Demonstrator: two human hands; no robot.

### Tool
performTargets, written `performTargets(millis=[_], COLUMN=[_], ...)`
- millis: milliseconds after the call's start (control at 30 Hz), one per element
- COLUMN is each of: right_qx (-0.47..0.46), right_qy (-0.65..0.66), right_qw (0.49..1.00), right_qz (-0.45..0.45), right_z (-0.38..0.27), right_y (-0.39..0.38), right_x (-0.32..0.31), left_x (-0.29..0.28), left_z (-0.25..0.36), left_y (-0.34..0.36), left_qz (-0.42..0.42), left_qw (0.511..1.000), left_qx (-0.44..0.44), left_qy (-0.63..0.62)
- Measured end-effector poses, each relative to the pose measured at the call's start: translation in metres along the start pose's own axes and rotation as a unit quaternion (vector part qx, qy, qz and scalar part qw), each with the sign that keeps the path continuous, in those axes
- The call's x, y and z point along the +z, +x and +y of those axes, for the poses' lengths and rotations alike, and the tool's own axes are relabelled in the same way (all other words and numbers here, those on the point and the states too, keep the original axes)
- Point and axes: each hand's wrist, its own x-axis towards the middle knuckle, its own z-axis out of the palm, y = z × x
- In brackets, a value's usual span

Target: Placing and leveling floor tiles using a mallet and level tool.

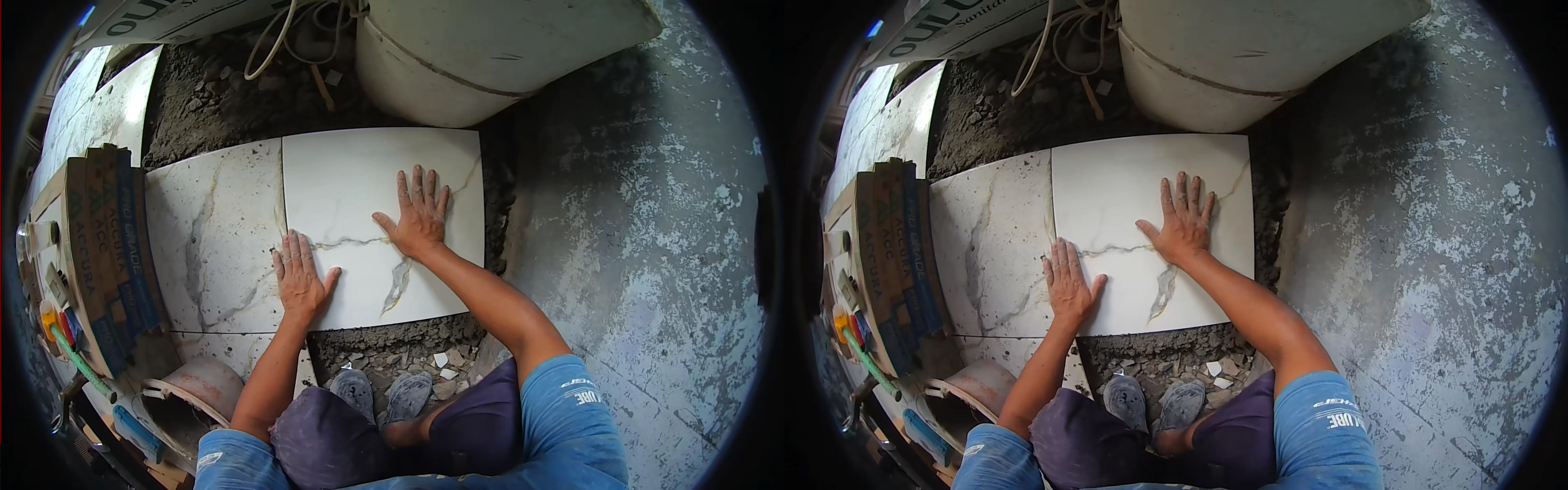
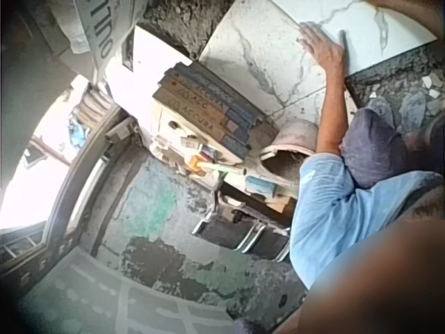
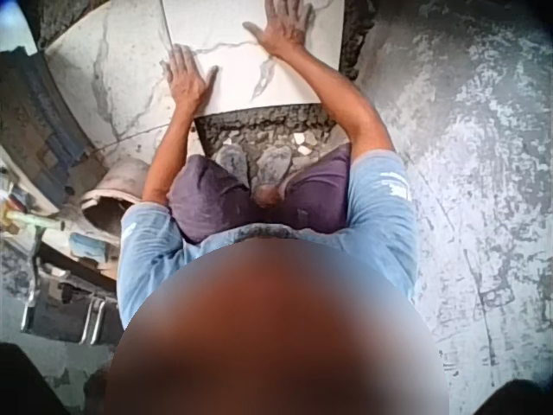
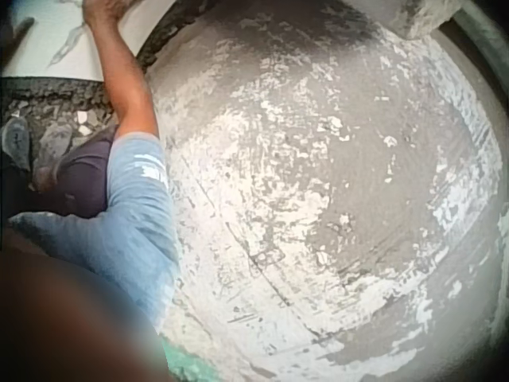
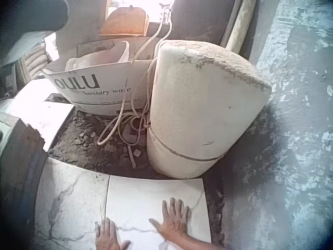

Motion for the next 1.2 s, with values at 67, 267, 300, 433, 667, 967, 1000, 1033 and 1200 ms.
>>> performTargets(millis=[67, 267, 300, 433, 667, 967, 1000, 1033, 1200], right_qx=[0.016, -0.074, -0.049, -0.028, -0.069, -0.168, -0.165, -0.090, 0.016], right_qy=[0.011, 0.040, 0.021, 0.006, -0.051, -0.010, -0.009, 0.005, -0.039], right_qw=[1.000, 0.992, 0.996, 0.999, 0.995, 0.957, 0.959, 0.967, 0.996], right_qz=[-0.015, 0.098, 0.070, 0.046, 0.059, 0.235, 0.231, 0.239, 0.084], right_z=[-0.005, -0.041, -0.040, -0.052, -0.040, -0.022, -0.014, -0.006, 0.002], right_y=[0.005, 0.006, 0.011, 0.016, 0.015, -0.005, -0.015, -0.023, -0.074], right_x=[0.003, -0.009, -0.002, 0.019, 0.022, -0.068, -0.065, -0.055, 0.045], left_x=[0.001, -0.007, -0.004, 0.004, -0.013, -0.066, -0.069, -0.067, -0.054], left_z=[0.000, 0.001, 0.005, -0.004, -0.017, -0.073, -0.070, -0.070, -0.060], left_y=[0.000, 0.001, 0.003, -0.002, 0.001, -0.030, -0.030, -0.029, -0.025], left_qz=[0.001, -0.012, -0.003, 0.020, 0.010, -0.137, -0.140, -0.146, -0.164], left_qw=[1.000, 1.000, 1.000, 1.000, 0.995, 0.983, 0.982, 0.981, 0.977], left_qx=[-0.001, -0.011, -0.003, 0.002, 0.043, 0.115, 0.123, 0.131, 0.135], left_qy=[0.000, -0.022, -0.022, -0.013, -0.084, -0.043, -0.028, -0.015, -0.020])
